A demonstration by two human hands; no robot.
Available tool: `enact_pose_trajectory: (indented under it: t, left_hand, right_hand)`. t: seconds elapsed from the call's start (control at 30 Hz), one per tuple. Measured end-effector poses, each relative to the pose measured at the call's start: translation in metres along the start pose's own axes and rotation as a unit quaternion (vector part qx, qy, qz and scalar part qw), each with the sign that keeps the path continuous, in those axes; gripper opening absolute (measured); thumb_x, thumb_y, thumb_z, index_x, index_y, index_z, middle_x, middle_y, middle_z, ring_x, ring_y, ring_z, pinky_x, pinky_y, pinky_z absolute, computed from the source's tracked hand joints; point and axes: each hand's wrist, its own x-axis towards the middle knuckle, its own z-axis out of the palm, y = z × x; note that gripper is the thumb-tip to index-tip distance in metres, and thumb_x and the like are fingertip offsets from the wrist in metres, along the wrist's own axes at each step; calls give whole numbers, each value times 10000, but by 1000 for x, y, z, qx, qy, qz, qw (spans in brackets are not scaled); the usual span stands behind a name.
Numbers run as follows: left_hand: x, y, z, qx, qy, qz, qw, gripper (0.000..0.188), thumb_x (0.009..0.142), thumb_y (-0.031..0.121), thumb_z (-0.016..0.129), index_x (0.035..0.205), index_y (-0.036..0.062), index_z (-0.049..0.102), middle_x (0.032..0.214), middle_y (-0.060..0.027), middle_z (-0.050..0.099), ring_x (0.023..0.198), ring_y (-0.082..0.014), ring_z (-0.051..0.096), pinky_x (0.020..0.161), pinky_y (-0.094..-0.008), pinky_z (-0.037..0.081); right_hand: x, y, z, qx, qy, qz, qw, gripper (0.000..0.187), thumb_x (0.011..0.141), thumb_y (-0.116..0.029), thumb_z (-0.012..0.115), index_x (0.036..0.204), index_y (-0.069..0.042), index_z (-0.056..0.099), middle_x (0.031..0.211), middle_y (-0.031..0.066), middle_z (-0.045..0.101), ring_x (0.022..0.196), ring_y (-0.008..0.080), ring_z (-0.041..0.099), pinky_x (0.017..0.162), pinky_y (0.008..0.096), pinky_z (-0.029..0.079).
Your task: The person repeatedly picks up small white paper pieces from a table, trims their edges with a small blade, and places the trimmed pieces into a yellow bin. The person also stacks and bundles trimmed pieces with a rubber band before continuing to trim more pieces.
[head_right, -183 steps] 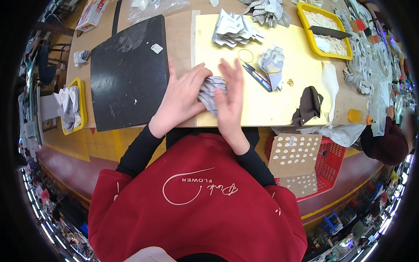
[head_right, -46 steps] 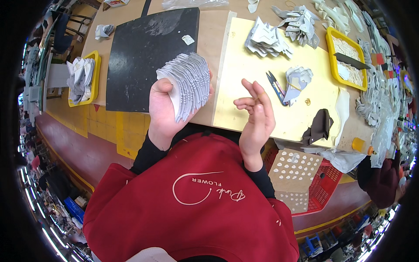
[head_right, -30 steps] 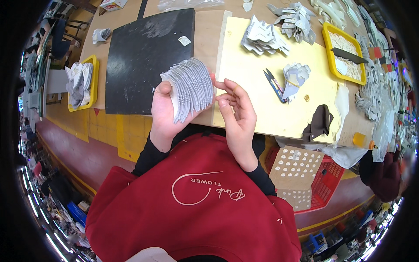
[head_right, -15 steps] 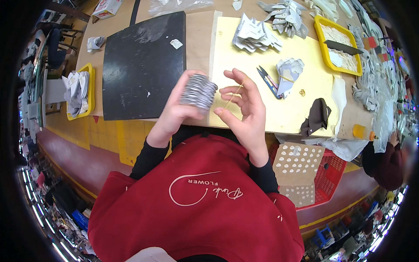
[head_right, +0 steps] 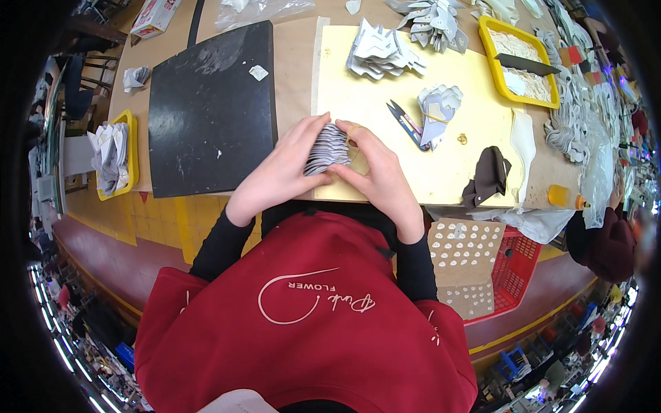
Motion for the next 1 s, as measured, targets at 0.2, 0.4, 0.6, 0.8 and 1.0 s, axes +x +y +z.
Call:
enact_pose_trajectory:
  t: [0.2,0.4,0.6,0.8,1.0]
  left_hand:
    - [6,-5,-15,9,-21,2,1000,687,712,186,776,1317,1,509,1272,-185,551,1148,-384,562,994,-417,460]
    - [1,-8,-8,64,26,52,996,627,681,171,772,1234,-6,535,1234,-165,567,1130,-353,575,939,-416,500]
    - [-3,-8,-9,31,45,97,994,621,656,98,775,1226,36,535,1229,-181,565,1109,-364,579,945,-421,484]
    - [-5,-10,-12,57,22,168,984,460,640,82,768,1078,113,632,1264,-166,536,1097,-376,574,936,-428,486]
    - [-4,-13,-12,46,18,158,986,459,669,99,770,1104,102,623,1261,-173,528,1112,-370,568,920,-429,511]
  right_hand:
    - [4,5,1,-18,7,-58,998,676,721,-78,800,1328,7,514,1289,158,584,1168,261,591,995,358,472]
    - [5,-3,4,-82,15,-94,992,686,640,-117,814,1243,-20,502,1232,159,571,1097,315,609,937,381,489]
    - [15,-15,5,-140,-2,-110,984,599,614,-110,780,1109,-52,448,1129,154,562,918,378,604,761,405,504]
    - [19,-12,6,-143,-23,-124,982,600,625,-100,740,1139,-59,433,1104,159,540,926,383,598,764,437,494]
    - [15,-12,7,-133,-8,-162,978,673,622,-146,791,1171,-80,408,1146,161,545,915,392,609,753,440,505]
